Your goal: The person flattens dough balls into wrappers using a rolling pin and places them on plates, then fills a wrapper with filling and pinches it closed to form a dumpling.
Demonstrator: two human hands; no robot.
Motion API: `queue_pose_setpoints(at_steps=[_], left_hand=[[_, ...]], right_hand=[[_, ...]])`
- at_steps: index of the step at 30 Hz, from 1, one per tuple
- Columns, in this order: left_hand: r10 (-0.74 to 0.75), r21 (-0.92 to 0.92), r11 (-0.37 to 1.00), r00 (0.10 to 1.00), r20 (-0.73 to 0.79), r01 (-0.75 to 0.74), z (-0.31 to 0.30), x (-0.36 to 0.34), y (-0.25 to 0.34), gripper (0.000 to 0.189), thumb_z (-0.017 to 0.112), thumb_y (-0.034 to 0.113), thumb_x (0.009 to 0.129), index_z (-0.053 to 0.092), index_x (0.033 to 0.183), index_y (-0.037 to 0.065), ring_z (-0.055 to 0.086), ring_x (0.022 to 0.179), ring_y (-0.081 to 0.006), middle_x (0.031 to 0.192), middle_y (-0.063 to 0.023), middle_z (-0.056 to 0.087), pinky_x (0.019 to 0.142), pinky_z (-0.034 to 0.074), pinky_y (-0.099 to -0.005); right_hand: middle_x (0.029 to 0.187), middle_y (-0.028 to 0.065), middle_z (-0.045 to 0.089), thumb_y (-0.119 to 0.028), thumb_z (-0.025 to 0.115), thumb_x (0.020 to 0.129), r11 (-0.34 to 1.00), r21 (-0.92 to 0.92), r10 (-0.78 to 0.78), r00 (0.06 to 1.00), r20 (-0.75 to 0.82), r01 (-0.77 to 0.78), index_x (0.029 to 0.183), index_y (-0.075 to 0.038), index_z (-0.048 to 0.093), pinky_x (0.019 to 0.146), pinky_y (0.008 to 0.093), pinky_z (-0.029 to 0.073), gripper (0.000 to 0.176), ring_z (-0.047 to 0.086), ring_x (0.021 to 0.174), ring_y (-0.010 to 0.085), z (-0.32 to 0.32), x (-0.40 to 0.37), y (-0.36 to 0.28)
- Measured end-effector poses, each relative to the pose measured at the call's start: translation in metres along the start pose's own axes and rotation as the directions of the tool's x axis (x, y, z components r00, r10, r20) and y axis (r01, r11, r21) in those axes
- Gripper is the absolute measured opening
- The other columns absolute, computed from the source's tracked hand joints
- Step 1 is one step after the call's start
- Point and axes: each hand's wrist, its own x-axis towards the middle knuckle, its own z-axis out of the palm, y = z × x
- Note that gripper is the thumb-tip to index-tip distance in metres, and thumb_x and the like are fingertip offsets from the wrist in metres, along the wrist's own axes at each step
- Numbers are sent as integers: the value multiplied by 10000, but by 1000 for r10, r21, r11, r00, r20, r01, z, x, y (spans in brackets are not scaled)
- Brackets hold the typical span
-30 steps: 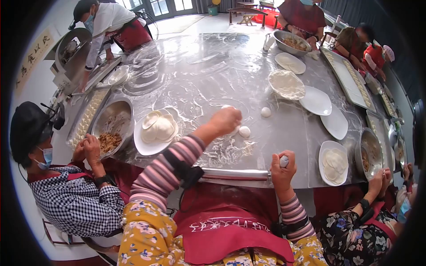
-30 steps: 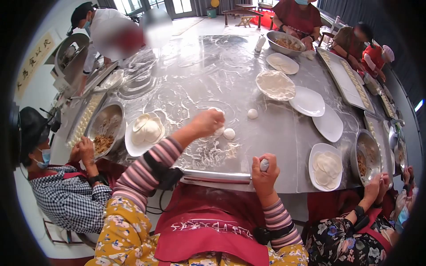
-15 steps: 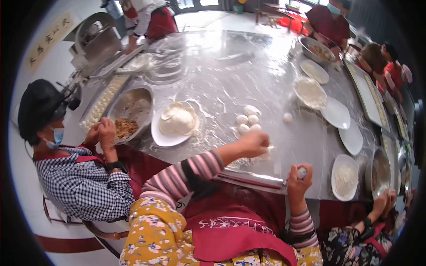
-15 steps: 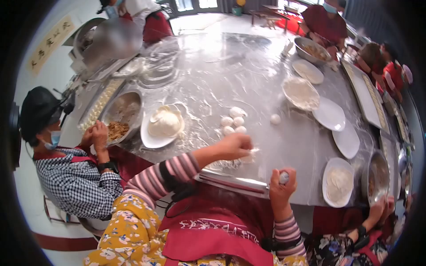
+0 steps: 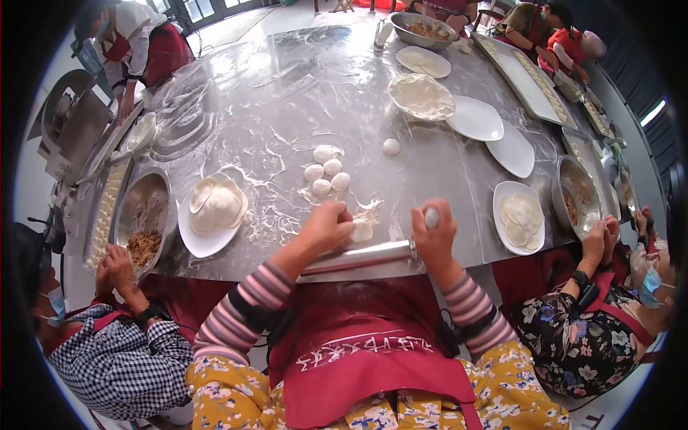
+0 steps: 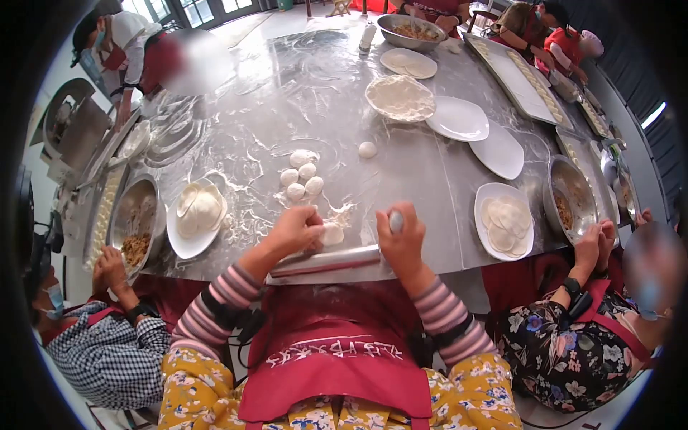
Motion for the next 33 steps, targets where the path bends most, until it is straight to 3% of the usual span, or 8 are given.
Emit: queue_pose_setpoints(at_steps=[3,5,14,15,22,28,31,33], left_hand=[[6,28,1000,998,56,-8,1,-13,17,165,609,162,737,627,813,16,636,713,-298,765,-156,650,662,491,-386],[83,236,968,996,35,-89,2,-11,31,161,594,179,767,630,817,30,625,765,-321,790,-165,645,688,482,-402],[234,160,954,964,123,-252,-6,2,13,109,622,68,761,597,802,-30,605,660,-227,705,-149,613,602,470,-336],[144,76,985,979,148,-156,-11,-4,19,115,623,72,760,591,809,-28,603,660,-220,705,-143,608,605,471,-333],[220,261,933,967,131,-248,-1,12,22,120,602,93,785,581,833,-16,588,667,-228,715,-150,599,621,459,-339],[197,236,941,961,196,-241,-7,4,21,107,587,80,797,576,833,-20,605,678,-228,728,-148,606,626,468,-339],[-29,-63,997,962,270,48,-12,-9,31,123,578,73,811,582,877,-30,619,712,-194,738,-116,618,629,478,-329],[51,45,997,966,253,-64,-6,-6,27,122,581,76,809,584,873,-28,621,714,-207,741,-127,619,631,477,-336]], right_hand=[[632,137,523,-44,685,762,949,182,264,964,-15,-257,835,-64,482,463,362,425,217,543,508,328,-5,-13,-5],[625,146,530,-45,681,765,980,103,177,983,-43,-171,847,-58,487,466,366,425,211,550,524,345,17,15,-1],[639,143,539,-33,670,768,991,-133,-31,999,-24,27,845,-53,489,464,365,432,198,562,533,351,-12,-7,-9],[647,141,535,-21,666,764,948,196,253,967,5,-249,838,-50,484,456,378,426,198,552,529,361,-16,-20,-11],[616,180,514,-55,667,771,977,151,152,988,-15,-148,850,-47,471,465,395,417,211,543,551,383,37,40,4],[630,166,522,-44,670,767,990,50,136,990,-32,-134,847,-50,478,468,393,419,208,541,542,368,-2,6,-12],[635,160,526,-44,671,767,943,214,257,966,10,-253,844,-52,481,471,398,418,206,540,538,367,-18,-18,-15],[633,165,525,-46,670,769,969,143,207,978,-21,-202,845,-52,479,470,399,417,206,539,537,371,-4,-3,-9]])
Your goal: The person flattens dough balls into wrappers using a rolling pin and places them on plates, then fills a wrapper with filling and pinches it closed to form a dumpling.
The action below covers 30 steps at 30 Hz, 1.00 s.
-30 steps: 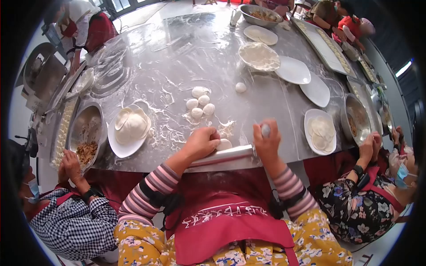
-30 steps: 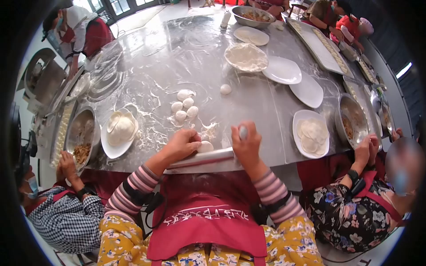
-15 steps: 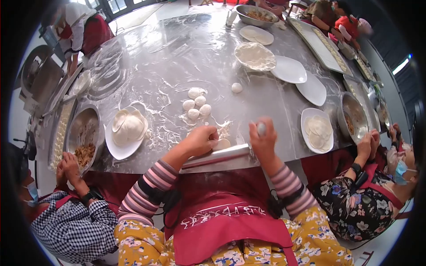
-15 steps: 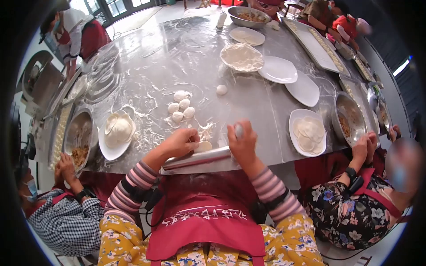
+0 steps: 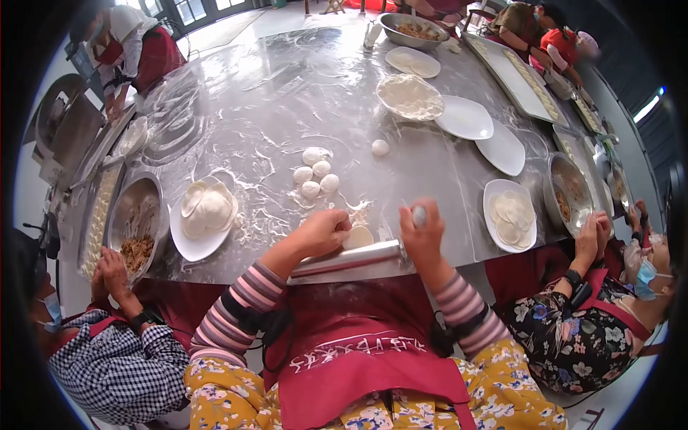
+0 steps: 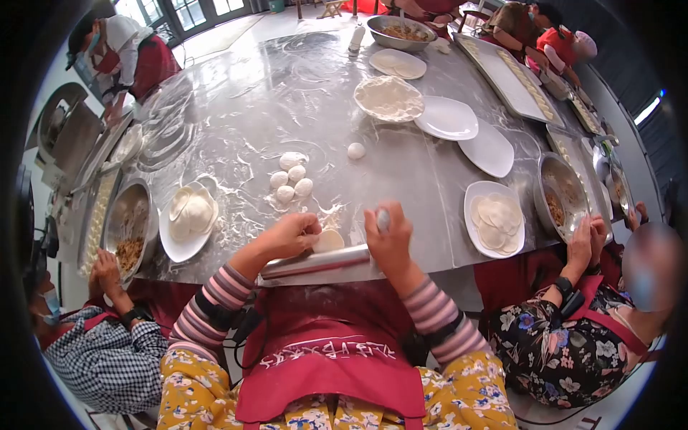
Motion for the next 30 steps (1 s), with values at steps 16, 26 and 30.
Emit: queue_pose_setpoints(at_steps=[16,26,30], left_hand=[[94,49,995,994,-64,-91,4,-4,1,143,582,112,810,589,818,-30,609,694,-304,738,-187,610,632,466,-376],[118,269,959,989,-92,-90,1,14,-3,163,575,133,814,596,811,-28,600,670,-304,724,-198,607,631,460,-366],[76,89,994,995,-70,-70,2,-1,-7,136,578,109,806,598,809,-26,595,650,-263,702,-180,604,614,457,-345]], right_hand=[[611,164,532,-38,669,768,998,-48,-31,999,-13,30,851,-50,485,460,376,423,202,553,513,350,1,5,-5],[635,152,527,-41,667,771,996,-78,-48,999,8,48,840,-47,474,473,373,430,205,544,530,358,0,6,-5],[633,156,521,-40,667,770,999,-25,32,999,17,-32,844,-41,471,464,381,421,209,534,519,360,-18,-16,-17]])
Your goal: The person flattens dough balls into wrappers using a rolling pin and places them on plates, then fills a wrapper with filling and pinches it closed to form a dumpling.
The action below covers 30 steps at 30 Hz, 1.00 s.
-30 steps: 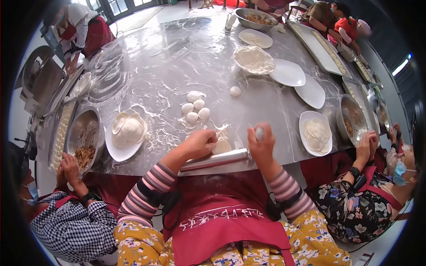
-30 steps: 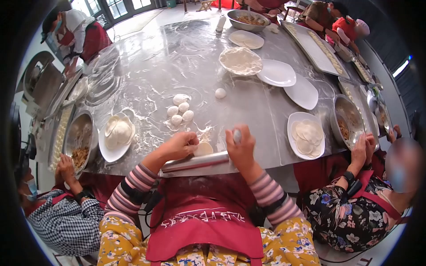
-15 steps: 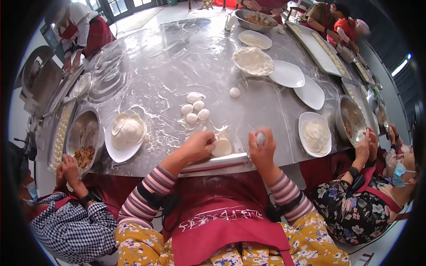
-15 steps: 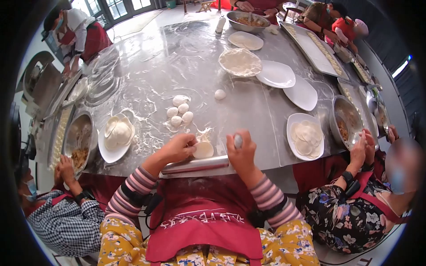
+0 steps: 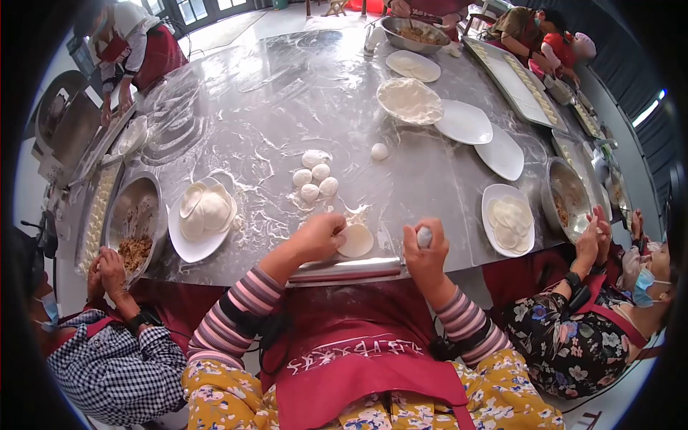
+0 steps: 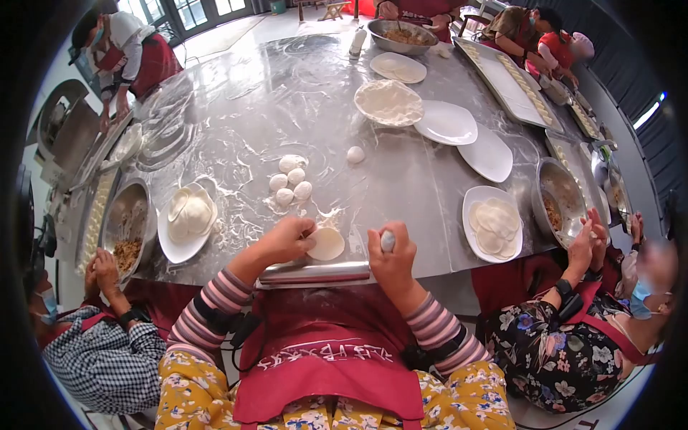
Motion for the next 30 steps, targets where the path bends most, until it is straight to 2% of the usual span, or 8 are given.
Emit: queue_pose_setpoints(at_steps=[5,9,17,19,23,25,27,30], left_hand=[[9,214,977,999,-47,2,2,10,18,218,591,184,833,594,817,-34,591,661,-307,720,-205,601,623,457,-354],[59,233,971,998,-32,-50,7,25,6,240,581,204,836,592,812,-35,593,680,-334,713,-216,589,624,452,-379],[-10,3,1000,998,56,10,0,-3,2,108,553,57,808,589,869,-24,594,719,-211,780,-138,634,635,457,-351],[111,-3,994,993,-29,-111,5,-3,-2,134,547,75,821,585,892,-31,599,722,-225,773,-153,630,645,459,-348],[-1,114,993,996,-84,10,0,8,13,149,544,102,827,598,884,-26,610,737,-254,790,-185,629,668,468,-359],[-53,120,991,997,-60,60,5,10,5,174,561,140,812,614,866,-16,614,746,-285,812,-212,621,678,469,-376],[35,173,985,991,-128,-13,14,5,-4,179,584,170,788,619,810,-4,610,737,-297,797,-214,613,668,462,-391],[19,264,964,990,-137,18,13,-7,2,167,594,155,776,592,831,-2,596,733,-301,772,-209,596,663,459,-384]], right_hand=[[640,174,532,-40,660,774,993,-22,-120,992,-36,120,853,-39,474,463,388,414,202,542,535,371,51,52,22],[638,164,529,-29,657,773,990,1,-139,990,-22,139,858,-46,475,467,380,417,201,542,534,362,49,52,21],[633,153,518,-33,663,775,1000,30,5,1000,5,-5,839,-41,474,444,370,407,199,535,510,340,5,0,6],[639,168,526,-46,663,780,993,-56,-110,993,-34,108,846,-49,484,451,380,406,191,529,510,352,26,29,12],[626,129,522,-27,663,774,994,4,-112,994,-11,112,852,-51,481,471,352,409,199,531,510,298,54,58,21],[690,175,539,-51,666,780,975,-116,-198,979,-42,192,876,-53,492,496,407,413,199,539,573,372,50,52,26],[725,166,540,-20,669,768,957,-159,-253,966,-49,242,909,-39,495,522,404,428,225,545,592,354,33,32,33],[669,110,498,0,643,789,999,-17,28,999,33,-28,867,-33,472,486,334,417,191,532,537,247,8,-3,33]])
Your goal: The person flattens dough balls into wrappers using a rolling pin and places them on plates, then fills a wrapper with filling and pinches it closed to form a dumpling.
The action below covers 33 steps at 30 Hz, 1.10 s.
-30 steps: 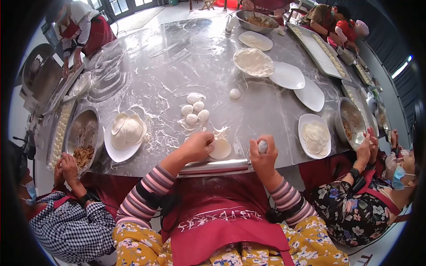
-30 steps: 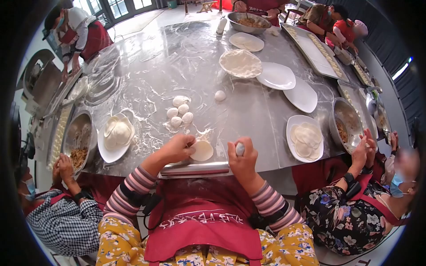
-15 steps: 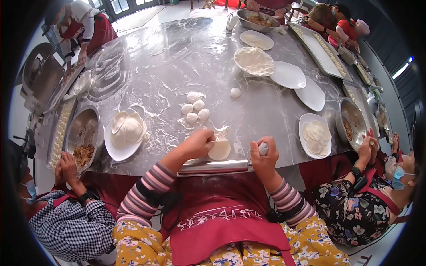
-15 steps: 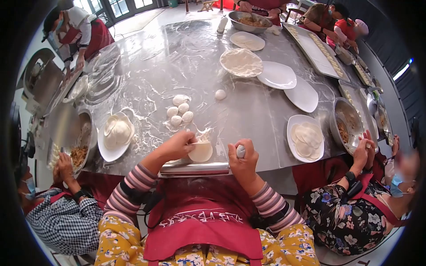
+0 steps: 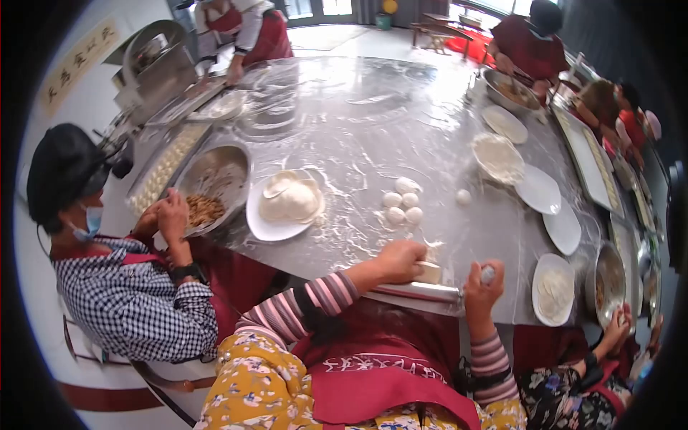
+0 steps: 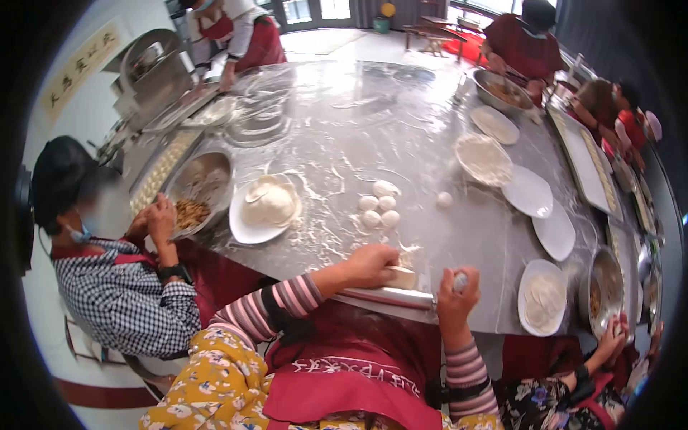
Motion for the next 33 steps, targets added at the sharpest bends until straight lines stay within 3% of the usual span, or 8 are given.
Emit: queue_pose_setpoints(at_steps=[2,9,14,17,20,21,25,33], left_hand=[[73,-284,955,996,-46,-83,-6,-7,0,152,587,115,767,557,862,0,585,734,-277,762,-179,588,670,465,-371],[-101,-312,949,976,-195,36,-124,-76,-52,263,605,75,775,566,1021,-9,587,822,-176,887,-111,607,725,481,-306],[-525,-210,850,755,-392,482,-198,-95,-100,292,631,115,813,566,1050,-43,612,902,-237,950,-199,626,774,497,-325],[-445,-134,883,711,-545,450,-214,-76,-102,293,645,139,806,582,1029,-40,618,883,-258,948,-187,634,773,494,-336],[-245,-30,966,880,-407,255,-199,-28,-74,264,648,182,788,621,956,-21,631,847,-256,909,-164,651,749,490,-340],[-183,-5,981,917,-354,194,-185,-8,-67,205,644,126,804,618,944,-21,608,787,-156,861,-95,649,714,491,-285],[28,209,978,991,-127,-1,-108,71,-20,318,619,156,823,567,1107,24,597,976,-313,1068,-175,603,841,473,-383],[270,313,927,948,-166,-210,-3,186,15,392,541,88,811,505,1201,82,524,1089,-326,1162,-166,541,886,446,-411]], right_hand=[[645,88,484,-2,634,803,998,53,25,999,22,-27,853,-37,463,462,316,406,182,527,508,203,-5,0,-13],[644,19,445,-19,580,870,985,170,4,999,36,-10,830,-55,434,392,230,358,156,455,446,77,3,11,-23],[686,10,440,-17,571,878,983,185,-19,999,38,12,838,-57,424,379,214,358,158,438,446,59,1,8,-17],[687,9,440,-12,572,874,992,93,-90,996,27,87,841,-58,424,376,214,358,158,434,443,59,0,5,-11],[678,84,494,-32,647,813,993,110,53,999,2,-53,827,-36,464,498,288,402,183,490,529,193,-1,3,-12],[691,96,499,-28,651,805,996,92,-7,1000,-6,7,831,-37,469,503,296,406,184,497,536,220,0,6,-17],[714,127,514,-25,674,776,989,42,-140,989,-36,142,842,-45,481,499,322,423,205,531,548,293,-1,16,-28],[695,119,527,-36,681,777,989,50,-135,989,-55,138,844,-47,486,475,314,430,206,539,510,267,0,17,-31]])
